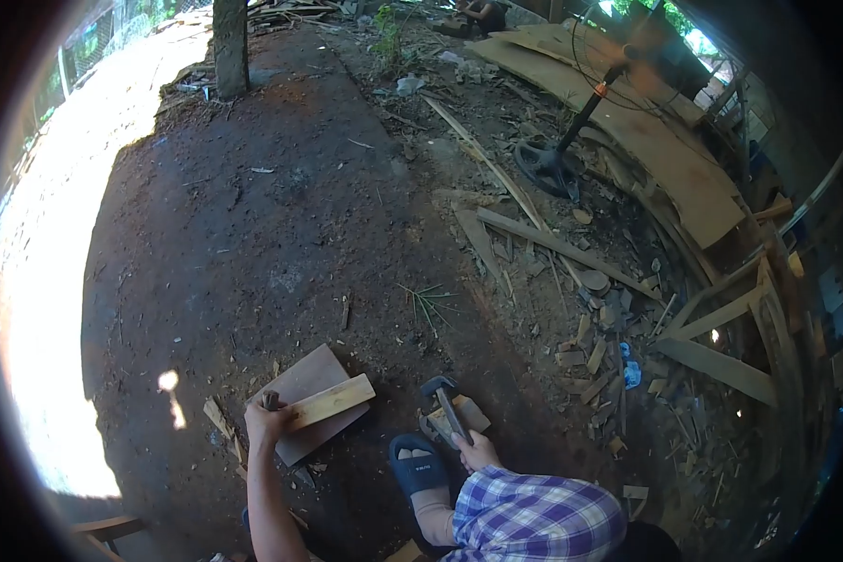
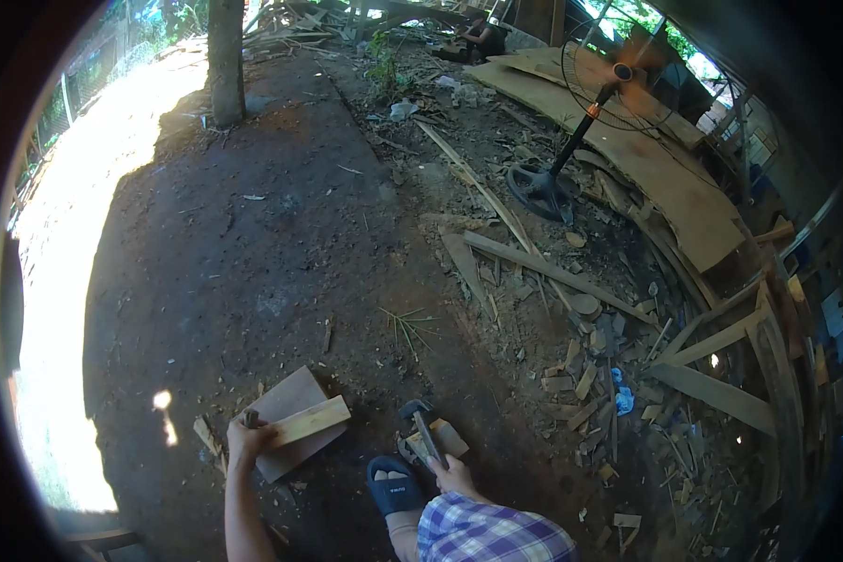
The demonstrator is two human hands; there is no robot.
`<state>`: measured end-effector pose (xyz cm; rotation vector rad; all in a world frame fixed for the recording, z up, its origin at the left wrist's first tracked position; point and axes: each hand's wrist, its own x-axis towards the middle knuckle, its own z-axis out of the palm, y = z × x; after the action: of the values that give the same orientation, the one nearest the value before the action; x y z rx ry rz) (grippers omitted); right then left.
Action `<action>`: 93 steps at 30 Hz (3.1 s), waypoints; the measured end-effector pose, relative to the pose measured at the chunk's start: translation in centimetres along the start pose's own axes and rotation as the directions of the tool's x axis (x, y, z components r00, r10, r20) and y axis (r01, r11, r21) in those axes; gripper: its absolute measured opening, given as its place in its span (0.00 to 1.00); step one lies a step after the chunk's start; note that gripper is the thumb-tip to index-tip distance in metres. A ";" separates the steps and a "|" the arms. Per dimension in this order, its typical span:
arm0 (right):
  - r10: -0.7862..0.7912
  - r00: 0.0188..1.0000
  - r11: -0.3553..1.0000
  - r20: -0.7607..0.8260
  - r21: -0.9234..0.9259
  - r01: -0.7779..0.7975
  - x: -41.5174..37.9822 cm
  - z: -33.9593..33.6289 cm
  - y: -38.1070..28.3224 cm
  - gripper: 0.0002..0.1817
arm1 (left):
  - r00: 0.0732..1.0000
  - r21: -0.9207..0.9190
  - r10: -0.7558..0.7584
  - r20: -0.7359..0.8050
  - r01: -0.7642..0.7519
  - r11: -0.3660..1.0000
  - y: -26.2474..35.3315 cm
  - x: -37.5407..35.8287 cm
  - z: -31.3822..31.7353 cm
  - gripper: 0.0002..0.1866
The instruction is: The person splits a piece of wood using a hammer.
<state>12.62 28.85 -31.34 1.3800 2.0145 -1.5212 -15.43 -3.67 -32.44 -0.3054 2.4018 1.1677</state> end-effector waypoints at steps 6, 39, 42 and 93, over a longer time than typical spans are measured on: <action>-0.013 1.000 1.000 -0.010 -0.028 0.013 -0.4 -0.2 -0.2 0.19 | 0.991 -0.039 0.098 -0.095 -0.102 0.994 -0.4 -0.6 0.3 0.13; -0.036 0.999 0.998 0.004 -0.057 0.036 0.6 -0.1 0.9 0.18 | 0.815 0.544 0.481 0.322 -0.575 0.611 9.5 -5.8 9.2 0.18; -0.063 0.998 0.996 -0.003 -0.068 0.062 0.7 0.0 1.0 0.17 | 0.796 0.557 0.482 0.366 -0.602 0.571 9.4 -5.8 9.2 0.18; 0.003 1.000 0.999 -0.009 -0.047 -0.003 0.3 1.0 -0.1 0.16 | 0.619 -0.075 0.754 -0.220 -0.781 0.620 13.9 -10.9 6.3 0.15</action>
<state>12.07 28.14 -31.89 1.3739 2.0390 -1.4596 -9.35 9.93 -20.97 0.7196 2.6557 1.7579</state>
